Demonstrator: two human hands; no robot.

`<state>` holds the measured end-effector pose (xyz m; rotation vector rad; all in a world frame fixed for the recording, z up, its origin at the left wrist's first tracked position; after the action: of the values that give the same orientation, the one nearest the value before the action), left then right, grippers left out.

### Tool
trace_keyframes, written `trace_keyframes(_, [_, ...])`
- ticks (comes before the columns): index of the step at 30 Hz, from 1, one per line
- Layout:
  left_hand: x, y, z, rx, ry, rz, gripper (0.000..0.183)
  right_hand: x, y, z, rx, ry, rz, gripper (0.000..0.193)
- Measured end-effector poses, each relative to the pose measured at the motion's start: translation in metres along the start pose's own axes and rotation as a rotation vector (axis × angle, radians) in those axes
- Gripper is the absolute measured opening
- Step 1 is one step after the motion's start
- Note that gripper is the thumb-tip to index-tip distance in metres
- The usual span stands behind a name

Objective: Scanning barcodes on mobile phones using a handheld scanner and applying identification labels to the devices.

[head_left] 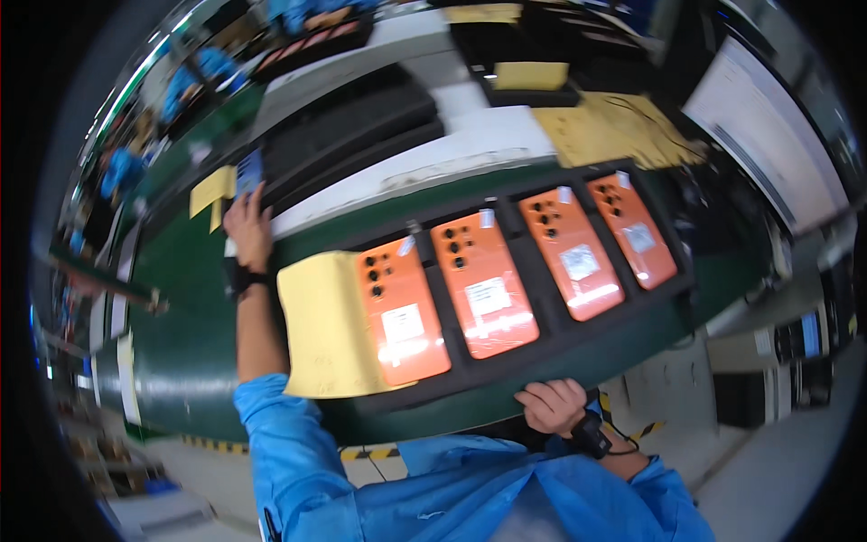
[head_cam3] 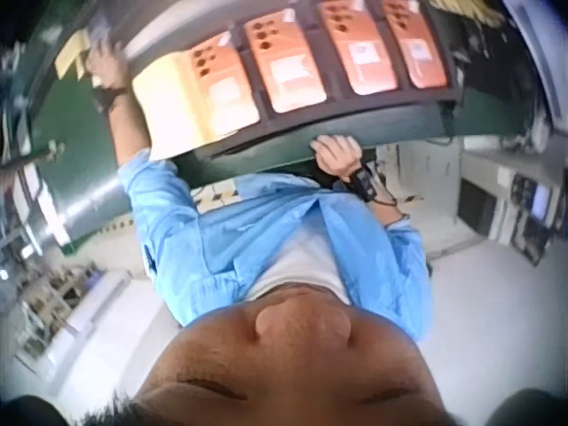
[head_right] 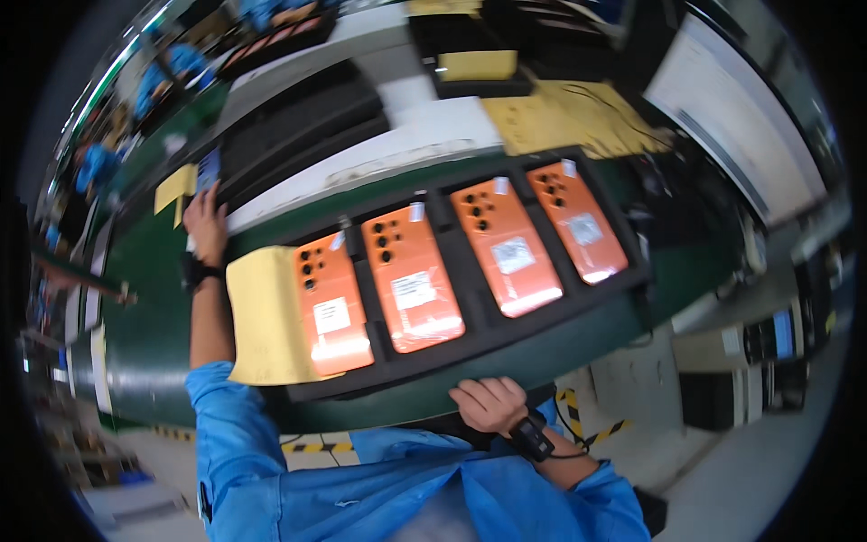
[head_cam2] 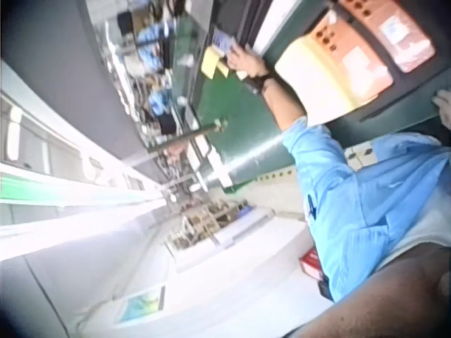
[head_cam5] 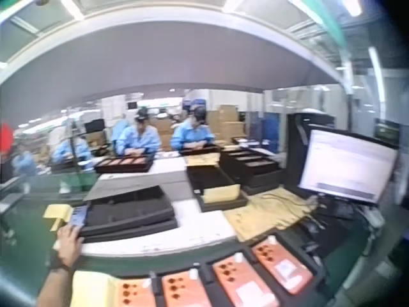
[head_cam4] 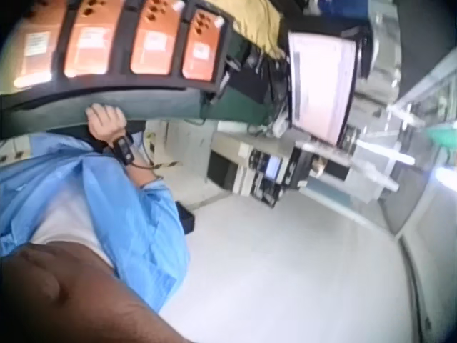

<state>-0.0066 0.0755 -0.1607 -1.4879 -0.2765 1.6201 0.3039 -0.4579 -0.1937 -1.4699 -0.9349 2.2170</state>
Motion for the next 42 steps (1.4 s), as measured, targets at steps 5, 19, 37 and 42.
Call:
trace_keyframes(5, [0.025,-0.041,0.045,0.160,0.137,0.335,0.067,-0.015,-0.002,0.001,-0.059,-0.067,0.002,0.017])
trace_keyframes(19, [-0.377,-0.002,-0.374,1.108,0.935,0.264,0.040,-0.198,-0.021,-0.387,0.331,0.414,-0.241,0.037])
trace_keyframes(37, [-0.342,0.059,-0.416,1.385,1.018,0.550,0.036,-0.155,-0.025,-0.425,0.597,0.388,-0.235,0.045])
trace_keyframes(42, [-0.342,0.058,-0.413,1.381,1.032,0.498,0.032,-0.154,-0.024,-0.430,0.594,0.359,-0.201,0.045])
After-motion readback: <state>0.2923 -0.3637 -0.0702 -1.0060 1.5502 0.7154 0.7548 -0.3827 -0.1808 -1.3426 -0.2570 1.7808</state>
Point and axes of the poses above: each hand's wrist, its own y-axis away from the middle knuckle, its own x-axis out of the palm, z = x × y, the point moved 5 cm from there along -y, towards the middle knuckle, and after that the axes turned 8 degrees about -y, right-handed, at the moved point
